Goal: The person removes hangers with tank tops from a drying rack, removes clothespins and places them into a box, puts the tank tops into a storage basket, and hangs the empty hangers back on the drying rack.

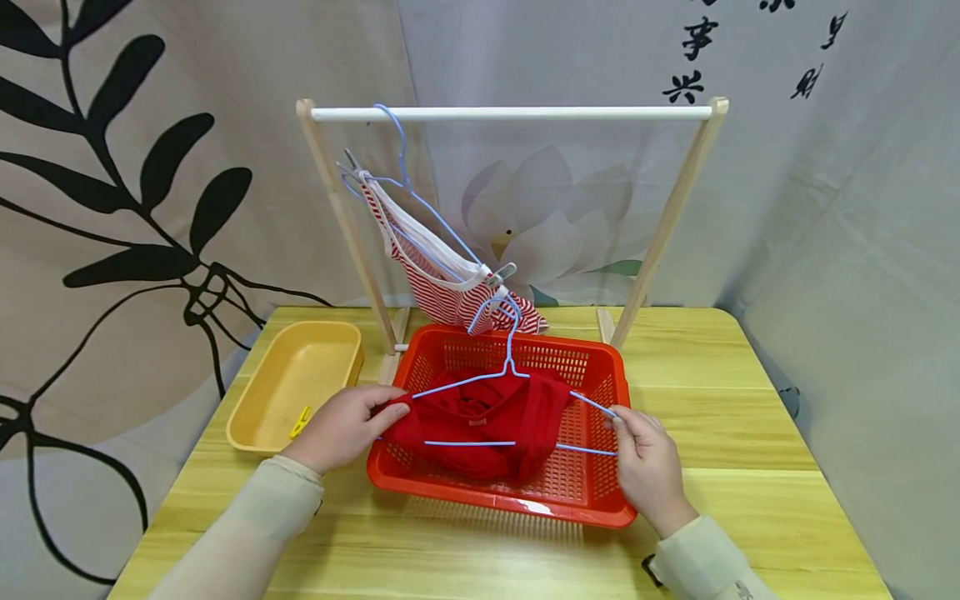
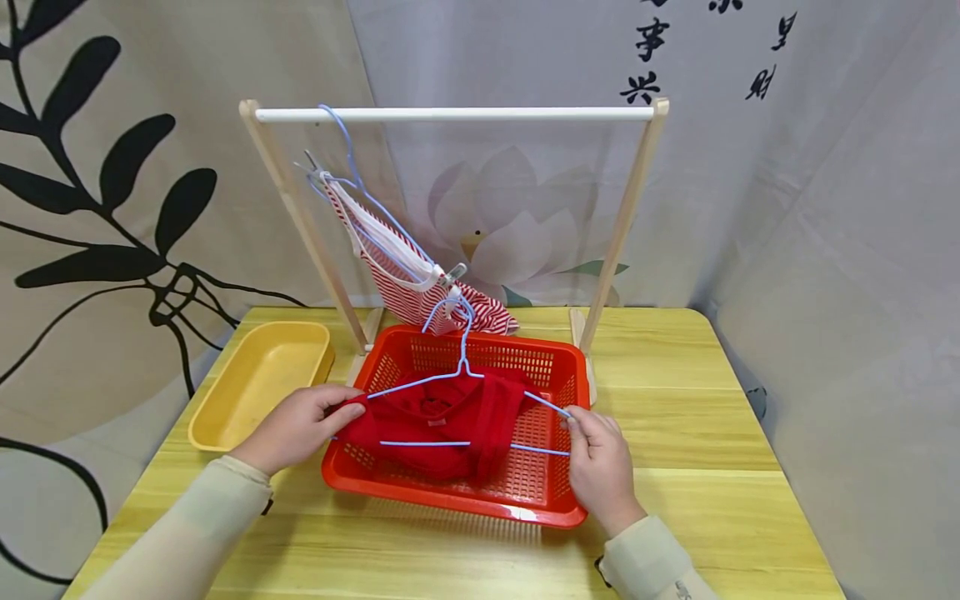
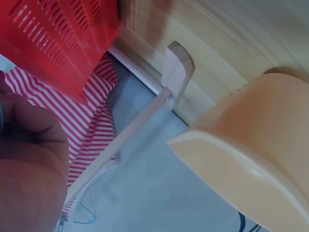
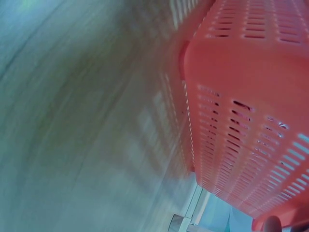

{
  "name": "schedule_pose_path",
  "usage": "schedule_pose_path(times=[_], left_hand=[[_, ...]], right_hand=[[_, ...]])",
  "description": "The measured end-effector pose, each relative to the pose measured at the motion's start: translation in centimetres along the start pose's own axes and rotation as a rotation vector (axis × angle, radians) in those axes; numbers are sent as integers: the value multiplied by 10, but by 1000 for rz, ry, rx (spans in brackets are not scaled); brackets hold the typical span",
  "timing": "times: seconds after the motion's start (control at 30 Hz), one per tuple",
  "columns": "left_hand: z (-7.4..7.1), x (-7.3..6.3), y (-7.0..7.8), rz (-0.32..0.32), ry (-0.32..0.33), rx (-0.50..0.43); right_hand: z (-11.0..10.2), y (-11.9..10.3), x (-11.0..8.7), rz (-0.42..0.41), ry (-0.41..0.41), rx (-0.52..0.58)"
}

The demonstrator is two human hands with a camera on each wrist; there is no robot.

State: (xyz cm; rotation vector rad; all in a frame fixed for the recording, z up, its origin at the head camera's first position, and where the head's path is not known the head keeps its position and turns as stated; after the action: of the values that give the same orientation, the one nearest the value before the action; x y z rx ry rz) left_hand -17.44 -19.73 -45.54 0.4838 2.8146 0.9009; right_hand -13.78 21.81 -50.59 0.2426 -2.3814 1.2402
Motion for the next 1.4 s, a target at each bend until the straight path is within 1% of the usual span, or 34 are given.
schedule_pose_path(times=[0.4, 0.63, 0.87, 1.03, 1.23, 1.4], left_hand=[[0, 1, 2, 26, 26, 0], [2, 1, 6, 10, 48, -17], [3, 3, 8, 71, 84, -20], [3, 3, 7, 74, 103, -32], [3, 2, 6, 89, 138, -51], [2, 1, 6, 88, 165, -60]], right_hand=[[0, 0, -1, 13, 12, 34], [1, 1, -1, 4, 24, 53], [0, 1, -2, 9, 26, 63], [1, 0, -3, 7, 29, 68], [1, 1, -3, 0, 34, 71], [1, 2, -3, 3, 38, 69]])
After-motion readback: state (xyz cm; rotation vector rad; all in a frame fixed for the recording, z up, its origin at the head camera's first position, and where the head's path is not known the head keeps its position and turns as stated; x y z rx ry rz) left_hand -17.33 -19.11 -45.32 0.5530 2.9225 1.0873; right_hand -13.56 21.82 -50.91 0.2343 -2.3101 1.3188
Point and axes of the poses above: each hand's wrist, its own x-axis towards the middle knuckle, its own z-axis out of the palm, y = z × x, the point moved 2 cm from there along x, towards the middle knuckle, and after that the axes turned 5 degrees about -y, right-handed, at the moved point
